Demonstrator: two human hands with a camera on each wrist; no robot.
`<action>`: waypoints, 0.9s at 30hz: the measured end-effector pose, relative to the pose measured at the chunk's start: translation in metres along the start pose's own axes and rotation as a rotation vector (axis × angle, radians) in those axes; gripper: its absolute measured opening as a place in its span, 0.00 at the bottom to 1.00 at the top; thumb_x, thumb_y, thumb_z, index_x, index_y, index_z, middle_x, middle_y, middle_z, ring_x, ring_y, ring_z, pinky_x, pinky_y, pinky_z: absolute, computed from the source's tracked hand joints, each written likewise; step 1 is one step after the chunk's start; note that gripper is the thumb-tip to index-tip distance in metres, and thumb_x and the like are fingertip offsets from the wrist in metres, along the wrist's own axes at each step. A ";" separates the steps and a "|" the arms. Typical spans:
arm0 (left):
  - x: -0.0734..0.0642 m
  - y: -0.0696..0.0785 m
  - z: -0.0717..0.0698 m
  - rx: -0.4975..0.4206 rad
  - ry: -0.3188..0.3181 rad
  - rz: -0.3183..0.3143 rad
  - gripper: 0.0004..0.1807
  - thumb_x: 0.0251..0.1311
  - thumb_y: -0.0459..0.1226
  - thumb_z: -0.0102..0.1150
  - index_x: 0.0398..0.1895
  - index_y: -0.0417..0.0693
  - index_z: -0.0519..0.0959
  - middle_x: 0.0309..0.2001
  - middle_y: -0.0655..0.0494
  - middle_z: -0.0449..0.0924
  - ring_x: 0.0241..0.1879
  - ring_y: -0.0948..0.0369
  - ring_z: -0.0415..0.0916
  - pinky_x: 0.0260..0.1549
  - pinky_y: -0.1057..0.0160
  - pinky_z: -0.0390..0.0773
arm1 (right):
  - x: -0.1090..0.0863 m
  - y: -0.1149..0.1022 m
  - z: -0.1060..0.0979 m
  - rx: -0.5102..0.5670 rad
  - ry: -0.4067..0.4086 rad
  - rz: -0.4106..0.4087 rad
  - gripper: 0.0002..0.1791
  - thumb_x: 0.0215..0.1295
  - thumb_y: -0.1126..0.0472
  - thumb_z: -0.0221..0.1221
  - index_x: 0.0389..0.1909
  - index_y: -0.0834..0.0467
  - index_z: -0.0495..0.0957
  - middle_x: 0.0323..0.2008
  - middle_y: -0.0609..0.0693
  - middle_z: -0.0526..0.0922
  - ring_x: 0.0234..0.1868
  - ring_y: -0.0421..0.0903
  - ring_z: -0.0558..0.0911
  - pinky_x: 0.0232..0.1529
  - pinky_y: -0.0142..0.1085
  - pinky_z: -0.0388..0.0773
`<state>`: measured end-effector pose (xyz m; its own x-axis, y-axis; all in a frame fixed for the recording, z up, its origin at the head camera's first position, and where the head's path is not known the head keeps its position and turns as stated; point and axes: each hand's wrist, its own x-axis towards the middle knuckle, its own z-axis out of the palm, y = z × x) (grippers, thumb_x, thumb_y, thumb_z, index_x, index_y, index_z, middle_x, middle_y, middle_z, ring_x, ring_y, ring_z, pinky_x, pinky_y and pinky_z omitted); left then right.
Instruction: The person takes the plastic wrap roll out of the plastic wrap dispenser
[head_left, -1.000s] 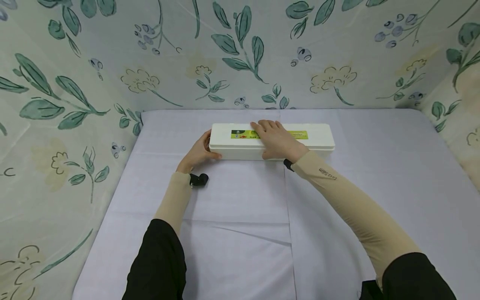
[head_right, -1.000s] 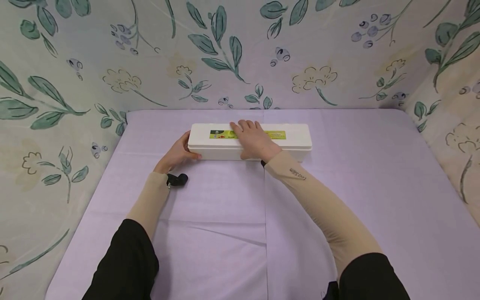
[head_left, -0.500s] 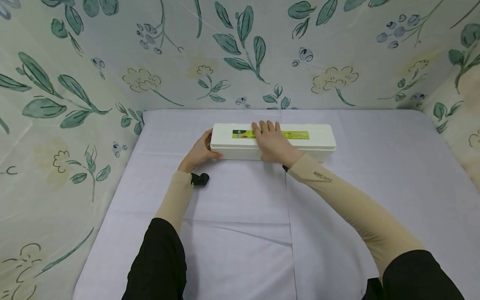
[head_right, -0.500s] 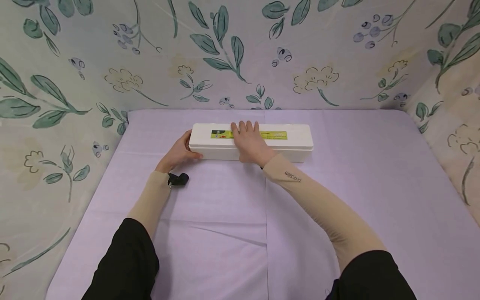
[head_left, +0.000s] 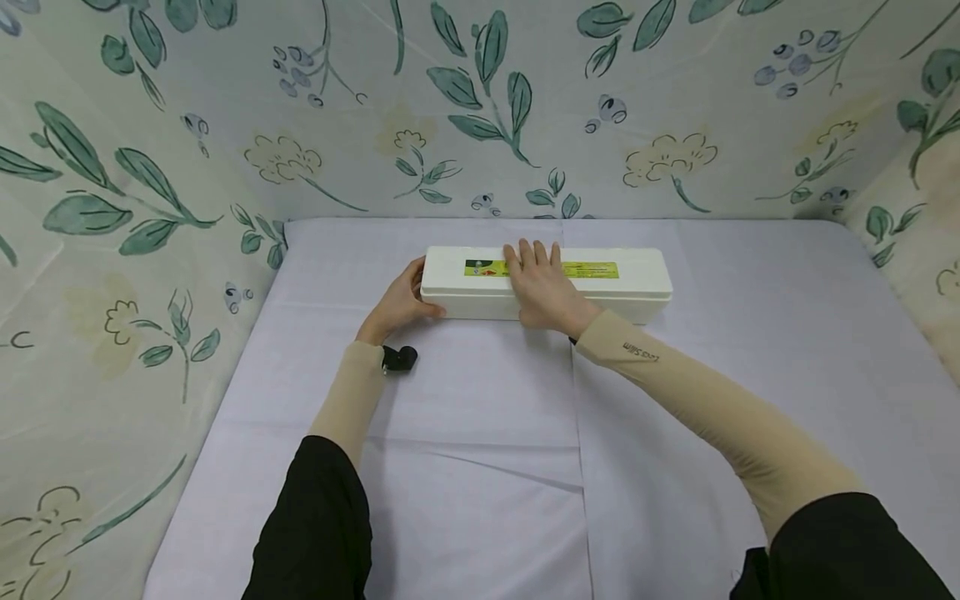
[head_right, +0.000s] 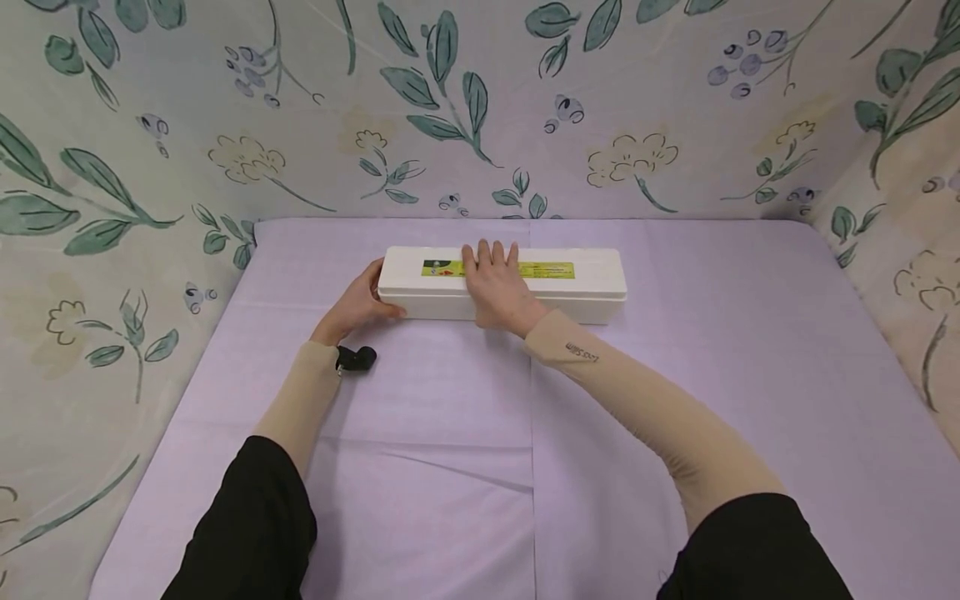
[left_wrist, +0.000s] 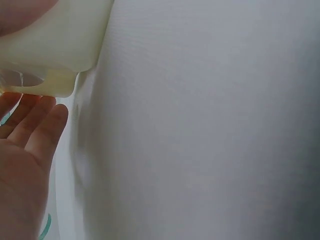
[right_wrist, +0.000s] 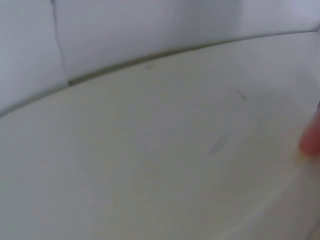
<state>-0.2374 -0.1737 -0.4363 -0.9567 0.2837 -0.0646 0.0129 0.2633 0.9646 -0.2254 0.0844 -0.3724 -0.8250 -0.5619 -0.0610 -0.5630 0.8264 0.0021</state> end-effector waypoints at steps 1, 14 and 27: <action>0.000 0.000 0.000 0.012 -0.001 0.001 0.58 0.40 0.22 0.72 0.74 0.42 0.48 0.71 0.48 0.54 0.70 0.53 0.52 0.67 0.60 0.54 | 0.000 0.000 0.000 -0.003 0.004 -0.001 0.45 0.52 0.65 0.56 0.71 0.71 0.47 0.68 0.75 0.50 0.67 0.72 0.52 0.63 0.67 0.44; 0.001 0.001 0.001 0.162 0.047 -0.004 0.58 0.37 0.27 0.75 0.74 0.44 0.50 0.70 0.48 0.58 0.70 0.52 0.53 0.67 0.54 0.54 | 0.003 -0.001 0.001 -0.001 0.022 0.005 0.46 0.50 0.64 0.58 0.70 0.72 0.49 0.67 0.76 0.50 0.67 0.73 0.52 0.62 0.68 0.45; 0.000 0.002 0.000 0.158 0.022 -0.023 0.58 0.39 0.26 0.74 0.74 0.42 0.49 0.71 0.47 0.56 0.70 0.52 0.53 0.67 0.56 0.55 | 0.000 -0.002 -0.004 0.001 -0.020 0.010 0.48 0.52 0.63 0.62 0.71 0.69 0.47 0.67 0.73 0.52 0.67 0.71 0.52 0.65 0.65 0.46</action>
<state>-0.2372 -0.1731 -0.4340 -0.9635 0.2559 -0.0791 0.0346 0.4119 0.9106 -0.2241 0.0824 -0.3683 -0.8292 -0.5531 -0.0808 -0.5550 0.8318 0.0022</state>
